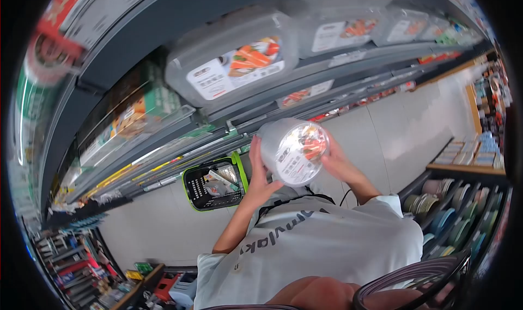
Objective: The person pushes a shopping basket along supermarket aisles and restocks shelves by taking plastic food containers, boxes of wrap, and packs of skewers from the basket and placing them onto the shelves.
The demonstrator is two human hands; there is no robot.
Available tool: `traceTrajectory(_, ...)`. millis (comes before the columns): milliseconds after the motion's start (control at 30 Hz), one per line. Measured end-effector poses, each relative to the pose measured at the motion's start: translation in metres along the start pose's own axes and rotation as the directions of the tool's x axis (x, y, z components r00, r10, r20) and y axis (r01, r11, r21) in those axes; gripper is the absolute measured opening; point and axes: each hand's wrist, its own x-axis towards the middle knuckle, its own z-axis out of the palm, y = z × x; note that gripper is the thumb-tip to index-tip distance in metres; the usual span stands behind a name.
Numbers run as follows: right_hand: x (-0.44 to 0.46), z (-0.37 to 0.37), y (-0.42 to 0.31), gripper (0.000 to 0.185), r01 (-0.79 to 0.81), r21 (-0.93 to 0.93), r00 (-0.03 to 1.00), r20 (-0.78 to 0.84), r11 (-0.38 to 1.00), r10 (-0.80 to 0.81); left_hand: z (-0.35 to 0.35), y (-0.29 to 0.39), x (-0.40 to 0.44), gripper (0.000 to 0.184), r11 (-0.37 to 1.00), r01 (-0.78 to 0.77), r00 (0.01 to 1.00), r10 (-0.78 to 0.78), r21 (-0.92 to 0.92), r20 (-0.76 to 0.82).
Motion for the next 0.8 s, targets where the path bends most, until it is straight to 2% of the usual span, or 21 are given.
traceTrajectory(67,-0.002,0.008,-0.017,0.069,-0.164,-0.021,0.961,-0.229,0.986,0.155,0.001,0.006,0.008,0.110,0.998,0.048,0.995,-0.051,0.040,0.087)
traceTrajectory(100,-0.005,-0.028,-0.018,0.069,-0.117,-0.012,0.966,-0.235,0.993,0.111,0.027,-0.008,0.030,0.110,0.997,0.020,0.993,-0.028,0.069,0.116)
traceTrajectory(167,-0.015,-0.049,-0.025,0.052,-0.116,0.102,0.907,-0.395,0.988,0.147,0.049,-0.012,0.041,0.109,0.977,0.206,0.948,-0.211,0.045,0.238)
traceTrajectory(200,-0.024,-0.062,-0.038,0.046,-0.120,0.009,0.886,-0.451,0.993,0.111,0.068,-0.018,0.050,0.103,0.973,0.229,0.938,-0.222,0.005,0.266)
traceTrajectory(233,-0.032,-0.072,-0.039,0.046,-0.117,0.021,0.871,-0.478,0.993,0.113,0.079,-0.024,0.055,0.103,0.971,0.240,0.927,-0.231,0.005,0.295)
traceTrajectory(300,-0.041,-0.095,-0.036,0.045,-0.140,0.012,0.825,-0.551,0.990,0.124,0.097,-0.036,0.070,0.097,0.959,0.259,0.921,-0.208,-0.118,0.329)
traceTrajectory(367,-0.046,-0.124,-0.027,0.044,-0.109,0.051,0.795,-0.595,0.993,0.118,0.115,-0.041,0.086,0.090,0.959,0.260,0.914,-0.207,-0.115,0.348)
traceTrajectory(433,-0.049,-0.150,-0.029,0.044,-0.081,0.171,0.753,-0.635,0.982,0.173,0.131,-0.051,0.097,0.086,0.970,0.242,0.943,-0.235,0.001,0.235)
traceTrajectory(467,-0.047,-0.162,-0.030,0.044,-0.076,0.169,0.753,-0.636,0.983,0.167,0.138,-0.059,0.097,0.080,0.981,0.181,0.967,-0.191,0.073,0.169)
traceTrajectory(533,-0.040,-0.185,-0.036,0.042,0.061,0.265,0.728,-0.672,0.962,0.139,0.136,-0.064,0.092,0.075,0.976,0.179,0.970,-0.196,0.122,0.142)
traceTrajectory(600,-0.027,-0.205,-0.045,0.042,0.098,0.238,0.704,-0.703,0.966,0.101,0.126,-0.077,0.075,0.070,0.968,0.188,0.972,-0.208,0.167,0.110)
traceTrajectory(667,-0.011,-0.224,-0.051,0.041,0.142,0.211,0.675,-0.735,0.967,0.061,0.101,-0.111,0.051,0.062,0.918,0.310,0.925,-0.352,0.249,0.144)
traceTrajectory(733,0.010,-0.247,-0.051,0.036,0.135,0.080,0.579,-0.815,0.988,-0.013,0.074,-0.163,0.015,0.058,0.872,0.317,0.934,-0.355,0.372,0.035)
traceTrajectory(767,0.022,-0.269,-0.044,0.036,0.134,0.076,0.581,-0.813,0.988,-0.016,0.060,-0.175,-0.002,0.060,0.826,0.335,0.928,-0.374,0.453,-0.005)
traceTrajectory(800,0.036,-0.298,-0.034,0.032,0.129,0.008,0.532,-0.844,0.992,-0.063,0.045,-0.186,-0.018,0.063,0.772,0.353,0.921,-0.385,0.529,-0.052)
